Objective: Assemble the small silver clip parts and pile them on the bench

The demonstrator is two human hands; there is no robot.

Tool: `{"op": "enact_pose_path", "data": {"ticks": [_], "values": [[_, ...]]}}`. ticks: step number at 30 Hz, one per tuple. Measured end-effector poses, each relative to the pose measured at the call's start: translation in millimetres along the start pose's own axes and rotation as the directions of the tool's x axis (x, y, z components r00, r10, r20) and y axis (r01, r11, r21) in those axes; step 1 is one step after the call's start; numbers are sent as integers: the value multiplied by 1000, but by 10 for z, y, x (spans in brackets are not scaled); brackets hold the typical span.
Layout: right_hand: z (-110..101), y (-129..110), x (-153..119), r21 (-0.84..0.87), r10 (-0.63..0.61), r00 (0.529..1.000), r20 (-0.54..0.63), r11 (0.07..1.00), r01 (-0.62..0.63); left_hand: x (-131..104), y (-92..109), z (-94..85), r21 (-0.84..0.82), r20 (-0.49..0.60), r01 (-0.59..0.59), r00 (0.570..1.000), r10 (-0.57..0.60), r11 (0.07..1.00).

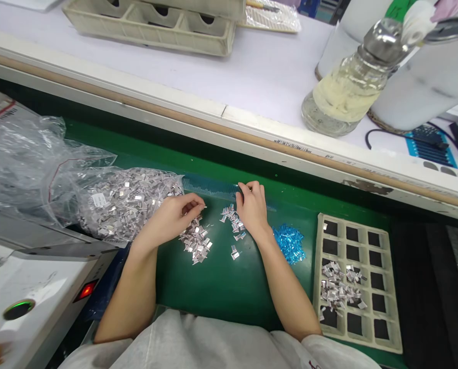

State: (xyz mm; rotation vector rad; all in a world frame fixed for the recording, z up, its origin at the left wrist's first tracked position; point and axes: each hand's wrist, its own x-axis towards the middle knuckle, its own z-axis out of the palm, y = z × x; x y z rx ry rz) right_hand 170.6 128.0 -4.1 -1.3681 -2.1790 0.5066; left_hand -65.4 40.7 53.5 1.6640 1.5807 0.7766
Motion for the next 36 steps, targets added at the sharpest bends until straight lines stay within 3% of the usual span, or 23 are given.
{"op": "enact_pose_path", "data": {"ticks": [6,12,16,18,20,24,31,36], "values": [[-2,-14,0,66,16,999,-50,998,-13,49,86,93,-457,10,154,986,-168,876],[-96,-205,-67,320,106,986,-127,945,-60,148,79,252,-672,-34,191,957,-288,715],[-164,-446,-141,672,173,983,61,721,-168,174,64,331,-720,-62,177,947,-316,672],[-187,-546,-166,764,155,978,139,612,-205,179,60,363,-719,-103,143,946,-308,680],[-205,-612,-180,797,141,975,170,563,-220,182,61,384,-695,-133,120,948,-291,709],[-217,-649,-187,794,152,976,155,568,-215,186,86,396,-647,-160,92,954,-252,757],[-194,-642,-195,784,224,974,38,598,-168,156,118,464,-734,-91,60,979,-185,677],[-207,-647,-198,750,221,975,18,642,-159,135,113,525,-693,-107,30,984,-145,721]]}}
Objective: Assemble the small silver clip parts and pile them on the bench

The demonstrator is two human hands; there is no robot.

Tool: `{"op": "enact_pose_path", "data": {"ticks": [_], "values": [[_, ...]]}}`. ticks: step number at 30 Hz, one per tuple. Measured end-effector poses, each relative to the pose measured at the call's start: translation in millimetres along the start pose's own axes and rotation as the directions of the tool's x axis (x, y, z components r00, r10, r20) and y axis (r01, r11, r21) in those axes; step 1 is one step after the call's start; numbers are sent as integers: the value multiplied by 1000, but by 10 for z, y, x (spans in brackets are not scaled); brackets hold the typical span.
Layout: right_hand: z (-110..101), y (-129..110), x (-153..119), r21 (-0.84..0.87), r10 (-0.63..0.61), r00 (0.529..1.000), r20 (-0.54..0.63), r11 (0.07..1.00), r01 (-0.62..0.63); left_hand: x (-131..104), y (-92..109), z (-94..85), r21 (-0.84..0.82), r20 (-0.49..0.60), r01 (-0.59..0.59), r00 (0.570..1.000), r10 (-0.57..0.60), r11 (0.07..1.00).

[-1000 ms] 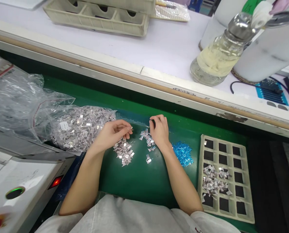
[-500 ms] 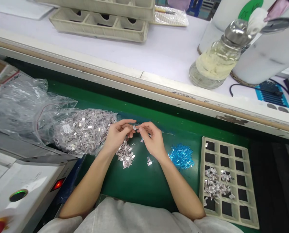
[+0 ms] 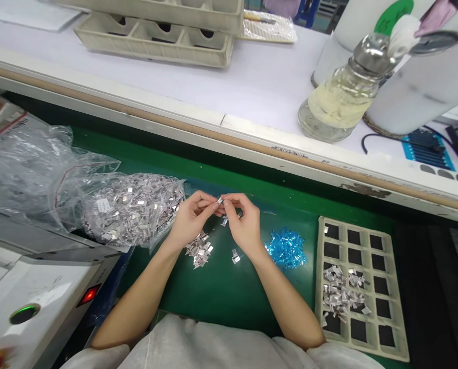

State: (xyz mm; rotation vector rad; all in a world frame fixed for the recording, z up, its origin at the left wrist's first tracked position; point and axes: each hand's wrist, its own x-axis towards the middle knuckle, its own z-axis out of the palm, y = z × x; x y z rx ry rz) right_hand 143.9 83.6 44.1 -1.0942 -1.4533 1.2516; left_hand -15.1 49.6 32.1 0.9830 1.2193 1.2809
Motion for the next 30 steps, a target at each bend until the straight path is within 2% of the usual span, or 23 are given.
{"op": "enact_pose_path", "data": {"ticks": [6,12,18,21,24,27,30], "values": [[-3,31,-11,-63,-25,1000,-4,998,25,-9,-14,18,45,7,-27,1000,26,999],[-6,66,-9,-49,-40,999,6,998,40,-13,-19,28,54,14,-46,999,45,997],[-22,120,18,-130,-30,1000,-3,991,30,-21,-23,37,68,21,-45,999,43,997],[-44,136,38,-114,-24,1000,2,993,24,-22,-26,40,69,23,-42,999,41,997],[-72,123,61,-50,-29,998,55,998,32,-19,-31,41,83,37,-57,998,54,995],[-109,107,86,-55,-46,991,122,997,53,-12,-8,4,147,74,-73,995,63,986],[-166,115,112,-159,-45,990,133,985,66,-5,73,-134,319,106,-103,992,73,942]]}}
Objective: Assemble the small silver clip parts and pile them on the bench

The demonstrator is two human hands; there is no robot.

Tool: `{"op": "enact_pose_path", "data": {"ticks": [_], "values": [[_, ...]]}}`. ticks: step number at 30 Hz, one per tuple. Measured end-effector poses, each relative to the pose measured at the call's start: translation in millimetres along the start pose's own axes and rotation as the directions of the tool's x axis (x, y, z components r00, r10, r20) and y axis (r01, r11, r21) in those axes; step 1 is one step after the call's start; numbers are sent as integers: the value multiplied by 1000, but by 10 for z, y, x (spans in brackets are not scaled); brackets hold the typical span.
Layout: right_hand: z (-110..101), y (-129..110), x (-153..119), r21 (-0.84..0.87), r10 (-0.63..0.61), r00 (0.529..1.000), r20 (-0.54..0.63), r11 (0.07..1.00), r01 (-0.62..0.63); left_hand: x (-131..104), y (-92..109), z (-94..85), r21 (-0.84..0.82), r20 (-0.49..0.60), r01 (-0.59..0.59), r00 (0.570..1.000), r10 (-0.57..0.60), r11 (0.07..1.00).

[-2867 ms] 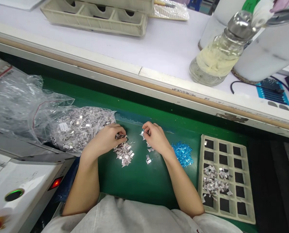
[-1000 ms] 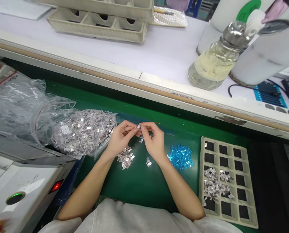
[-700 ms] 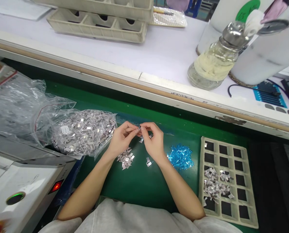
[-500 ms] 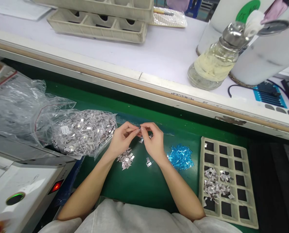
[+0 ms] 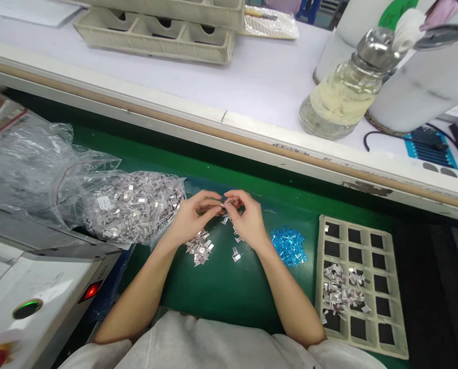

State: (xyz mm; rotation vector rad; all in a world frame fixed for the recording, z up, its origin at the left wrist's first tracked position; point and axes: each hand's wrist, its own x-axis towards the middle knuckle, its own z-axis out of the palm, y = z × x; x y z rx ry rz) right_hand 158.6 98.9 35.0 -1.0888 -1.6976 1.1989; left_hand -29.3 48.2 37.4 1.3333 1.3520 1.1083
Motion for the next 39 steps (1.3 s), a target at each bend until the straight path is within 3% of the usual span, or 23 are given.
{"op": "enact_pose_path", "data": {"ticks": [2,6,11,14,20,30,34,39], "values": [[-42,25,9,-79,31,999,24,996,-29,-12,27,-160,220,10,-19,1000,17,975],[-94,68,17,-267,95,982,162,963,-49,-65,61,-426,617,155,-51,986,-58,786],[-84,78,25,-418,59,975,215,908,37,-128,44,-438,742,250,-98,958,-138,663],[-84,110,48,-424,4,987,163,903,66,-141,38,-413,751,244,-101,961,-133,653],[-113,303,132,-502,-114,992,-47,862,75,-146,30,-454,760,229,-59,956,-181,647],[-48,459,206,-655,-130,992,8,749,103,-145,48,-447,715,260,-56,947,-191,697],[-42,460,207,-601,-151,988,-36,793,99,-142,105,-451,611,241,-15,956,-168,792],[-48,406,184,-527,-162,984,-79,845,97,-119,157,-404,350,188,49,975,-122,936]]}}
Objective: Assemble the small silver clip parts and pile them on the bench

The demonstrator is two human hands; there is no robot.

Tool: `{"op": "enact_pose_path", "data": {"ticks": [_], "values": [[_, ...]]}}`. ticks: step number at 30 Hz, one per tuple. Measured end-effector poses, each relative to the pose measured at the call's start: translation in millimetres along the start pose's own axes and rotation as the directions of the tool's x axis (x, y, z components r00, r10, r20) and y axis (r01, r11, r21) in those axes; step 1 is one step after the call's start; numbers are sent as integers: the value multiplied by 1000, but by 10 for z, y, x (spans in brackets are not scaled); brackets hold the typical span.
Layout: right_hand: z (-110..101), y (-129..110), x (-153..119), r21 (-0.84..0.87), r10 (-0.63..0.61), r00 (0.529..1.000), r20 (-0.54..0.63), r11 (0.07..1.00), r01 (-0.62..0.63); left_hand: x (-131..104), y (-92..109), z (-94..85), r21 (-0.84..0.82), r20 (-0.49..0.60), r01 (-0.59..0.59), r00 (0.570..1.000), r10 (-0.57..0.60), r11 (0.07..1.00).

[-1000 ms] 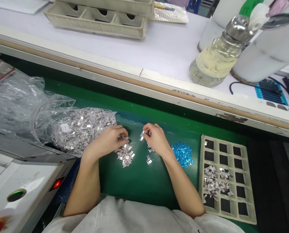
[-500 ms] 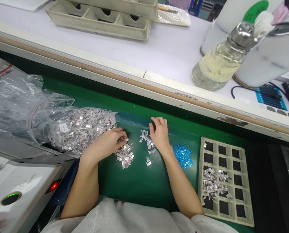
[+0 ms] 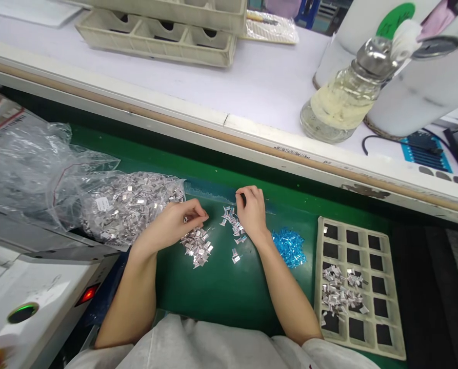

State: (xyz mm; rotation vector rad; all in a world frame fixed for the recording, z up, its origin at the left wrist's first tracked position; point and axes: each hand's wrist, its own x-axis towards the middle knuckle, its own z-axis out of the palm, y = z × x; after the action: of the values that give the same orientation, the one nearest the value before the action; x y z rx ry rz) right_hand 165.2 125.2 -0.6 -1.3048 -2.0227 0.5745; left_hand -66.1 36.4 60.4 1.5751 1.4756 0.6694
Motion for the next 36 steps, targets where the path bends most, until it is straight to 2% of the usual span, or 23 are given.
{"op": "enact_pose_path", "data": {"ticks": [4,8,11,15,19,32,36], "values": [[-79,-132,-39,146,52,998,-35,988,-46,59,42,79,-213,-84,-8,996,-10,977],[-162,-295,-76,331,96,995,-21,940,-84,111,51,177,-363,-145,-48,989,-5,931],[-213,-395,-90,393,124,992,-16,913,-108,142,29,245,-434,-176,-35,983,-47,900],[-256,-507,-107,458,107,991,83,879,-133,175,-13,323,-461,-267,-24,957,-112,887],[-251,-580,-128,479,70,985,157,867,-138,186,-22,371,-514,-279,-37,952,-126,857],[-208,-567,-123,421,89,982,164,894,-152,173,32,394,-474,-267,-27,957,-114,880],[-196,-515,-108,461,83,981,175,874,-156,179,17,418,-467,-256,-36,962,-95,884]]}}
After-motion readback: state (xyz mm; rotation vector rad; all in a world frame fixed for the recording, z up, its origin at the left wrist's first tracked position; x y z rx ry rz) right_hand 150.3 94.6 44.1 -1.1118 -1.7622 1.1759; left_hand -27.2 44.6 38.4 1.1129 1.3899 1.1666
